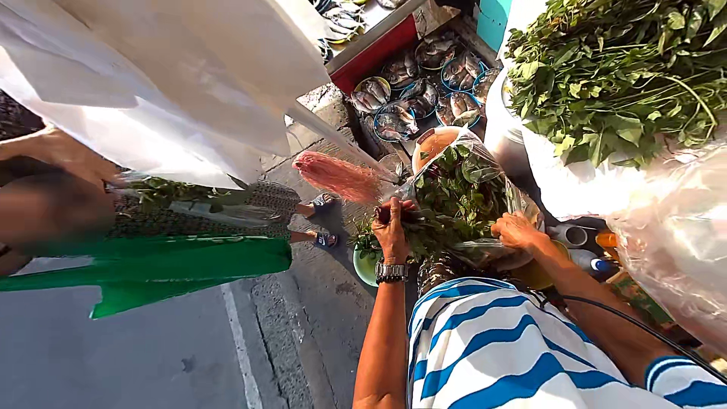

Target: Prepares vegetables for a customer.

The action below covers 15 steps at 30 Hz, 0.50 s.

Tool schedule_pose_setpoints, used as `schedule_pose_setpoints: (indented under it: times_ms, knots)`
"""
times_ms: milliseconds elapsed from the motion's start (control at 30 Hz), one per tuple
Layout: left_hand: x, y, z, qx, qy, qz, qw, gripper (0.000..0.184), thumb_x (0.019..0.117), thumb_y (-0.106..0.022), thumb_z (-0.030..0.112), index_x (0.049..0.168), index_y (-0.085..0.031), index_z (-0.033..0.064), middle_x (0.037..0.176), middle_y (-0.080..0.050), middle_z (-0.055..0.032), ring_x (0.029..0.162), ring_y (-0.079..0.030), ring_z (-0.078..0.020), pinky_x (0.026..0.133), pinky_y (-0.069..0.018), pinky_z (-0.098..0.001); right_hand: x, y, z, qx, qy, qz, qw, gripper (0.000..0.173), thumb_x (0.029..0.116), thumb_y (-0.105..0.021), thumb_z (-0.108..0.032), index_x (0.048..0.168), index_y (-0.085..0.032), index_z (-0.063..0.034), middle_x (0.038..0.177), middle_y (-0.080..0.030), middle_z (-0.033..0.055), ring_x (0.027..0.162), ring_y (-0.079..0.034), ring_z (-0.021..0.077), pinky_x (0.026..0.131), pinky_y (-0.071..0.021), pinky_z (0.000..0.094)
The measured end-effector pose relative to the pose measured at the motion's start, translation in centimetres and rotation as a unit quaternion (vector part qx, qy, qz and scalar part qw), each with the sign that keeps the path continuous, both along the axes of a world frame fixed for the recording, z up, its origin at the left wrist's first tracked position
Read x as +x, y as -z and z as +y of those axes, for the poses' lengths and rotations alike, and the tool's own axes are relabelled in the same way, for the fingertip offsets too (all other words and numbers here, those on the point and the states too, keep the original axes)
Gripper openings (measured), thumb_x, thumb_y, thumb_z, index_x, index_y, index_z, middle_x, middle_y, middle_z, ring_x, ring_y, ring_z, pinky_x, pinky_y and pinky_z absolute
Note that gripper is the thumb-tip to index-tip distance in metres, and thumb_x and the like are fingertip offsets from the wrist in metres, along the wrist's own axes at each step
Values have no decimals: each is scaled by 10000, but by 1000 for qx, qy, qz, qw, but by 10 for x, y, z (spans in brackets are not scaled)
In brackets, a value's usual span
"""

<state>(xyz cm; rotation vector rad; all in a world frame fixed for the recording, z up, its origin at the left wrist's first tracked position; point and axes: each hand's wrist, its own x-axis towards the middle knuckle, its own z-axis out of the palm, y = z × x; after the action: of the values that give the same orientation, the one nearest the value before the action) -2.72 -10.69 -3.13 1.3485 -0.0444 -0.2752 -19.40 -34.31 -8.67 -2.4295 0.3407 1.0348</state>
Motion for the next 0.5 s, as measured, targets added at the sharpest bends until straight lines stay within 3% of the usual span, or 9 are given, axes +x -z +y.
schedule_pose_setpoints:
  times_ms: [33,100,200,267,367,500]
  knots:
    - [-3,0,-3,29,-5,20,999,152,1057,-570,172,1033,-650,46,874,-769,-98,800,-763,-223,775,-640,-388,-5,-5,3,-1,-9,38,999,279,980,-592,-117,1219,-735,-85,1275,-677,197,1322,-525,402,1165,-248,634]
    - [-13,-13,-9,49,81,52,994,165,1054,-573,202,1005,-650,65,865,-770,-90,787,-757,-205,755,-630,-373,-12,-2,8,-7,-16,99,995,294,968,-631,-80,1248,-714,-46,1368,-620,213,1403,-445,421,1191,-183,680]
    - [-17,-34,-10,-59,233,47,970,140,1001,-637,234,999,-674,98,934,-768,-130,872,-760,-273,839,-631,-441,-14,9,10,-10,-18,99,995,302,995,-570,-28,1274,-657,45,1416,-574,254,1433,-412,437,1199,-154,690]
    - [-9,-24,-11,-55,216,42,974,158,1030,-598,268,1015,-649,119,955,-773,-123,887,-764,-257,833,-632,-416,-15,12,13,3,3,98,995,331,1024,-512,-22,1323,-618,71,1454,-541,271,1456,-383,442,1217,-126,671]
    - [-9,-13,-11,16,154,69,986,154,1049,-568,189,1004,-643,62,918,-773,-140,828,-760,-237,759,-626,-381,-16,21,15,9,-9,91,996,328,1042,-477,-48,1309,-639,52,1425,-570,262,1442,-405,439,1225,-115,668]
    - [-14,-27,11,-71,156,68,983,190,1038,-550,216,990,-688,95,947,-773,-150,881,-767,-265,815,-640,-414,-15,14,1,21,23,83,996,347,974,-619,-94,1280,-638,67,1329,-617,291,1331,-520,443,1217,-189,622]
